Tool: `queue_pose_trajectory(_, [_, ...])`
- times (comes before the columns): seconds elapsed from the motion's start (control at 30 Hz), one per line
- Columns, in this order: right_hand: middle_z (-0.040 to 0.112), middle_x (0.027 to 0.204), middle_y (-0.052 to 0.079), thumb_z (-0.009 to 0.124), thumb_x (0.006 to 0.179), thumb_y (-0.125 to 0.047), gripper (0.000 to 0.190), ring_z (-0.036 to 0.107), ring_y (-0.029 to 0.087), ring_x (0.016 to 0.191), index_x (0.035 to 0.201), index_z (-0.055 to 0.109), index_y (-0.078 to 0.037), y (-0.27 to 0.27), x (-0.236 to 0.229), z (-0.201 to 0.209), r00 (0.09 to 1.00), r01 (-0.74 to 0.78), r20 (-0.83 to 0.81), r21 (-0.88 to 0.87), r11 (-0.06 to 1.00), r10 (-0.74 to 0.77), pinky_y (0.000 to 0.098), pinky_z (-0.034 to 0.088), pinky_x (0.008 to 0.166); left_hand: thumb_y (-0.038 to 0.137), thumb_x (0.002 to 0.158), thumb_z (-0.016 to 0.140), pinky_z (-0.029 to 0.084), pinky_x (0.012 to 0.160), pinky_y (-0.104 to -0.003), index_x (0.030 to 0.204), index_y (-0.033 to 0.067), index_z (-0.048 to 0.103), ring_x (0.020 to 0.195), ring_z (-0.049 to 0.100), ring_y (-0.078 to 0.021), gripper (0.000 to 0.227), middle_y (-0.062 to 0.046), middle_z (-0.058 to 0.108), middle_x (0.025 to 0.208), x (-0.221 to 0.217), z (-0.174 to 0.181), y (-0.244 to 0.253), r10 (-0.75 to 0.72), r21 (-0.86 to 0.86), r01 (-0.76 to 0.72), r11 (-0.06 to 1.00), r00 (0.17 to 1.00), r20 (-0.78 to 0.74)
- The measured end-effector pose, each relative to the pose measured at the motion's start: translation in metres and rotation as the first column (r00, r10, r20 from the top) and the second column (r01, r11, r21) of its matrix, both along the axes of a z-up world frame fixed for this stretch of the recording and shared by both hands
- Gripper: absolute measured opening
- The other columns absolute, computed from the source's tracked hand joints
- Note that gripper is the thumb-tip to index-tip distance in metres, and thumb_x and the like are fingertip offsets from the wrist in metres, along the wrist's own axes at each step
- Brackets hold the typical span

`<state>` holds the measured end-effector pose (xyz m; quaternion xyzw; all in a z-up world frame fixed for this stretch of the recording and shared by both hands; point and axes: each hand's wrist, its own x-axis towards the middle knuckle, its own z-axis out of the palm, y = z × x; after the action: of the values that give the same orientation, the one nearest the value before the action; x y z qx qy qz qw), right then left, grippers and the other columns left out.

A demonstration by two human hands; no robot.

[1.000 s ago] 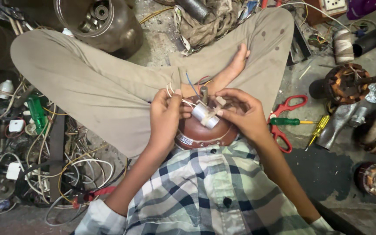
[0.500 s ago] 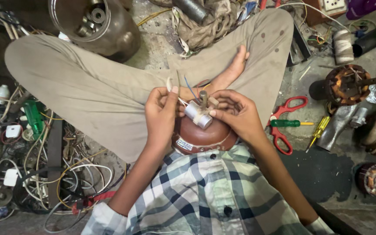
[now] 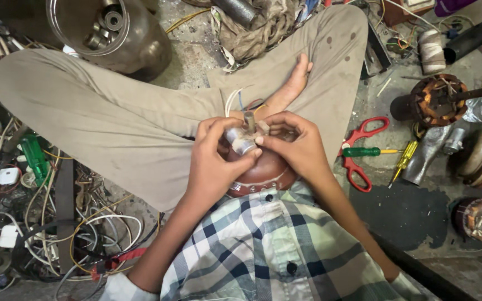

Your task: The person sits on the floor and works on electrical components, including a motor rotor and a brown circular housing. They use a screwdriver to tighten screws on a small white component attached to the housing and manipulate wires with their hands.

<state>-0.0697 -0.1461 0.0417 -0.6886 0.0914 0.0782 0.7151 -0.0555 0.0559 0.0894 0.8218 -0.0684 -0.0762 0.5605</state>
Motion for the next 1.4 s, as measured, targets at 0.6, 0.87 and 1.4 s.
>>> queue_pose_trajectory(0.6, [0.07,0.091,0.001,0.08,0.081,0.002,0.02,0.065,0.008,0.084,0.096,0.067,-0.003,0.0,0.018,-0.004,0.997,-0.081,0.011,0.065,0.995,0.08,0.0233,0.052,0.08,0.016,0.086,0.082,0.054,0.088,-0.025,0.123,-0.0027,0.068,0.099,0.065,-0.0092,0.044,-0.003,0.071,0.107,0.018,-0.043,0.004,-0.133,-0.357,0.055,0.933,0.971,-0.197])
queue_pose_trajectory(0.87, [0.07,0.093,0.001,0.08,0.081,0.001,0.02,0.066,0.008,0.087,0.094,0.065,-0.004,0.001,0.018,-0.007,0.996,-0.088,0.021,0.018,0.996,0.087,0.023,0.053,0.082,0.019,0.089,0.081,0.051,0.096,-0.027,0.129,-0.0036,0.063,0.11,0.063,-0.0126,0.048,-0.006,0.067,0.119,0.017,-0.053,0.008,-0.178,-0.411,0.086,0.908,0.965,-0.191])
queue_pose_trajectory(1.4, [0.071,0.104,0.016,0.072,0.097,-0.011,0.014,0.071,0.026,0.09,0.106,0.065,-0.001,-0.214,-0.034,-0.091,0.587,0.807,0.276,-0.274,0.524,-0.761,0.034,0.055,0.075,0.022,0.077,0.091,0.049,0.107,-0.037,0.117,0.0044,0.066,0.127,0.06,-0.0303,0.05,-0.015,0.054,0.136,0.017,-0.046,-0.006,-0.138,-0.053,0.145,0.988,0.983,0.119])
